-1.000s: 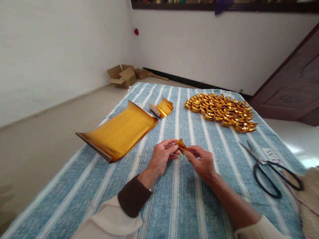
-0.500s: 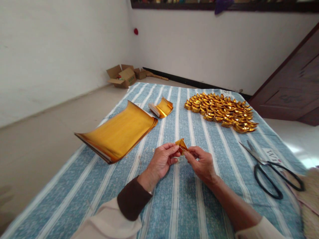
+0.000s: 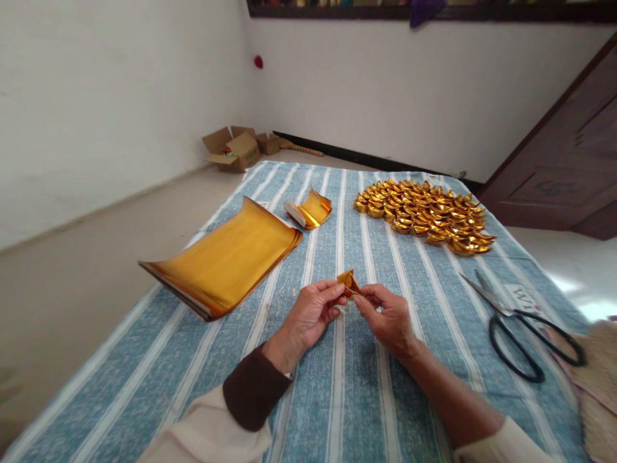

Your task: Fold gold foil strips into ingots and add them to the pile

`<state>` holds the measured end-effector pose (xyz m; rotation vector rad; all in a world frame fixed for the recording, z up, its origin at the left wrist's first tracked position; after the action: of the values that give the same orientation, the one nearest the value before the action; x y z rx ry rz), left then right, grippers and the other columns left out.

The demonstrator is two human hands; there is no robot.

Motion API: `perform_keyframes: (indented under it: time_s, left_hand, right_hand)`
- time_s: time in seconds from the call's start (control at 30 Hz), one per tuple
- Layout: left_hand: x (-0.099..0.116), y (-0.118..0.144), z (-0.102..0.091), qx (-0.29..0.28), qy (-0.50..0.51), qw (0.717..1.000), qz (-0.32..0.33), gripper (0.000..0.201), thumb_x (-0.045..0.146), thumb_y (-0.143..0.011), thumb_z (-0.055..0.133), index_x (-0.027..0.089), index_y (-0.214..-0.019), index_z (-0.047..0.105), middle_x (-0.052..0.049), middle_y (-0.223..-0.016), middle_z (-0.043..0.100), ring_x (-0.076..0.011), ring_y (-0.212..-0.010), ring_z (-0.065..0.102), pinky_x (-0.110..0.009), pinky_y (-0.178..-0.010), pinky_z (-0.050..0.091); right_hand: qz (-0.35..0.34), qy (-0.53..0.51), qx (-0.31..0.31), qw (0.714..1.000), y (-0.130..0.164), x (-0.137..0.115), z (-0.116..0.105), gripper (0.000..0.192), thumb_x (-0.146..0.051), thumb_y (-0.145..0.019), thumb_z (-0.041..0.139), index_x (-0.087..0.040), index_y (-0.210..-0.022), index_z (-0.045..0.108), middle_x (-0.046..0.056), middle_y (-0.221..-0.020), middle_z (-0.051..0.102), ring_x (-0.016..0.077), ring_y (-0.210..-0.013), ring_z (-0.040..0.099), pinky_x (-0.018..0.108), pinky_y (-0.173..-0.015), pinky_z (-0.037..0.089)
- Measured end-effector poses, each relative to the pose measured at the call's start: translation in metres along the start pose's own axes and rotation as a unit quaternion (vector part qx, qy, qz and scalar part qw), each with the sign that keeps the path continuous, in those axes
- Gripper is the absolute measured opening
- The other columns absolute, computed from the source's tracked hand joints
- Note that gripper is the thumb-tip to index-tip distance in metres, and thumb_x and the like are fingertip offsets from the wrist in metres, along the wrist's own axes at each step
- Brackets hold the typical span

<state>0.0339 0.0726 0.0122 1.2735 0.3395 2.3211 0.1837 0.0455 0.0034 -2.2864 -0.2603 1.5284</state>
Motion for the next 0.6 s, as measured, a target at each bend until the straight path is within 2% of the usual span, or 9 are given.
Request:
perform_keyframes:
  time_s: [0.43, 0.5, 0.6]
  left_hand:
    - [0.0024, -0.0024, -0.0028, -0.004, 0.023, 0.999, -0.032, 0.011, 0.005, -0.08, 0.067, 0.01, -0.07, 0.066, -0.003, -0.062, 0.066, -0.0065, -0.05, 0.062, -0.01, -0.036, 0.035]
    - [0.0025, -0.003, -0.0042, -0.008, 0.032, 0.999, -0.041, 0.01, 0.005, -0.079, 0.068, 0.01, -0.071, 0.066, -0.002, -0.062, 0.065, -0.0063, -0.048, 0.061, -0.01, -0.036, 0.037]
    - [0.0033, -0.0025, -0.0063, -0.04, 0.047, 0.997, -0.048, 0.008, 0.007, -0.073, 0.075, 0.009, -0.073, 0.067, -0.002, -0.062, 0.065, -0.0049, -0.047, 0.059, -0.009, -0.04, 0.041]
  right_hand:
    - [-0.051, 0.033, -0.017, 0.998, 0.0011, -0.0019, -0.0006, 0.017, -0.034, -0.089, 0.059, -0.021, -0.081, 0.067, 0.001, -0.066, 0.066, 0.0112, -0.053, 0.057, 0.023, -0.053, 0.047]
    - [-0.047, 0.021, -0.018, 0.999, 0.001, -0.0036, -0.0018, 0.018, -0.035, -0.089, 0.06, -0.021, -0.081, 0.067, 0.001, -0.066, 0.066, 0.0114, -0.053, 0.057, 0.024, -0.053, 0.047]
    - [-0.021, -0.046, -0.026, 0.998, -0.0008, -0.0056, -0.0059, 0.024, -0.043, -0.079, 0.071, -0.021, -0.087, 0.068, 0.0, -0.066, 0.067, 0.0128, -0.054, 0.059, 0.025, -0.055, 0.05]
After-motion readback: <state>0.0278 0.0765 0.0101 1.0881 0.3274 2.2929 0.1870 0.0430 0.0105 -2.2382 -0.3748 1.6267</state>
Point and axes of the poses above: each hand's wrist, its own y-axis away from the middle knuckle, its own z-axis out of the palm, x = y × z, the point moved 2 cm from there along -y, towards the middle knuckle
